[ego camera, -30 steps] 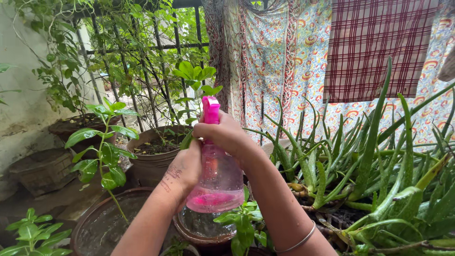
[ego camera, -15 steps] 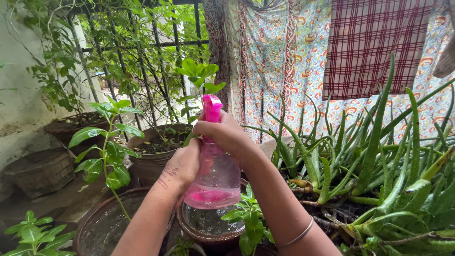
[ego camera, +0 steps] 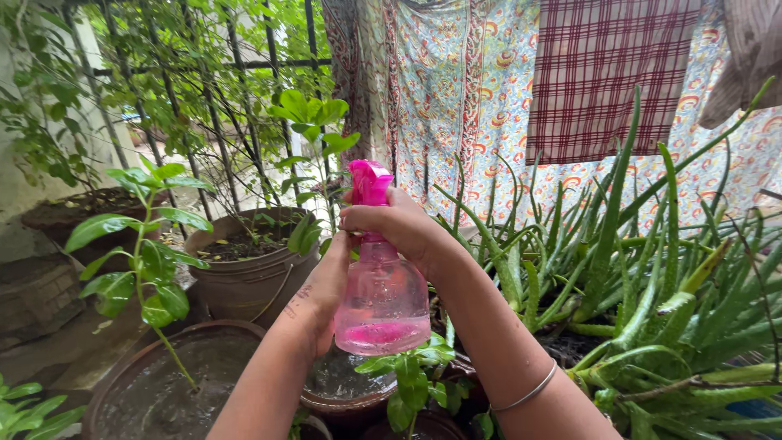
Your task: The person sprays water on various potted plants on a balcony using a pink spray bottle, moving between different pots to mist the leaves.
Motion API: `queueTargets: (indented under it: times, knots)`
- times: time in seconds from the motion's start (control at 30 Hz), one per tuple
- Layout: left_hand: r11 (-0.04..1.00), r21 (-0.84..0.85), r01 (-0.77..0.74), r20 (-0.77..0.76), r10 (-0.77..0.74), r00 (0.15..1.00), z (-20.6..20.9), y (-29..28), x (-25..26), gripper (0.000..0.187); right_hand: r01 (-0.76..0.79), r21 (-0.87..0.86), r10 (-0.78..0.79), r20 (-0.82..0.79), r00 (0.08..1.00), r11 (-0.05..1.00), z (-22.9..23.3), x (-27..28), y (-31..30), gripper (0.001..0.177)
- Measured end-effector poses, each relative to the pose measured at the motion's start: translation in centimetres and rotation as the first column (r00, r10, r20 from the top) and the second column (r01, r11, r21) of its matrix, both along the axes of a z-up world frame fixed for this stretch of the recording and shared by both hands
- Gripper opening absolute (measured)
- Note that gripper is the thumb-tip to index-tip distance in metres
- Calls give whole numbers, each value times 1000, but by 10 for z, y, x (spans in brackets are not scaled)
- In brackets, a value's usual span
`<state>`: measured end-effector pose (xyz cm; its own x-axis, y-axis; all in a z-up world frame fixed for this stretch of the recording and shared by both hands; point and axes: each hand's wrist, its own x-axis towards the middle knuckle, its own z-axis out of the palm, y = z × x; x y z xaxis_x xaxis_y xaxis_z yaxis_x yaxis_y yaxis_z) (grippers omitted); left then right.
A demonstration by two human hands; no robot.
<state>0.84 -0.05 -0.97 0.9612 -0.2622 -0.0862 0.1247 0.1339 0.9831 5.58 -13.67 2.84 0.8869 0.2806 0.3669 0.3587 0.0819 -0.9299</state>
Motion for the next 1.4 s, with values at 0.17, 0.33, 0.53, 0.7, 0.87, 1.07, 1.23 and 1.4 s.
queueTargets:
  times: [0.17,0.33,0.53,0.7,0.87,1.07,1.23,1.4]
  knots:
    - [999,20,-33,5,33,999,3,-17,-10,70,-6,-41,6,-13,1000,999,-2,-5,-15,39]
    - [992,40,-123,52,120,991,12,-20,-9,69,-92,41,90,63,994,995,13,-16,-19,42]
    - [978,113,-174,181,152,972,18,-18,-1,72,-16,32,13,94,995,999,20,-20,-24,43]
    - [968,164,-193,192,160,968,34,-21,-14,70,-72,70,60,167,984,995,27,-23,-26,42]
    - [952,197,-234,221,189,957,45,-17,-30,75,-172,136,158,103,982,976,37,-35,-18,42]
    - [937,236,-257,232,203,951,38,-1,-27,76,-43,9,42,95,995,999,32,-30,-3,36]
    - [952,178,-250,236,205,950,34,11,-25,76,-157,58,149,121,981,986,32,-27,9,37]
    - [965,156,-210,143,189,972,38,24,-28,75,-36,18,34,112,993,999,30,-25,23,39]
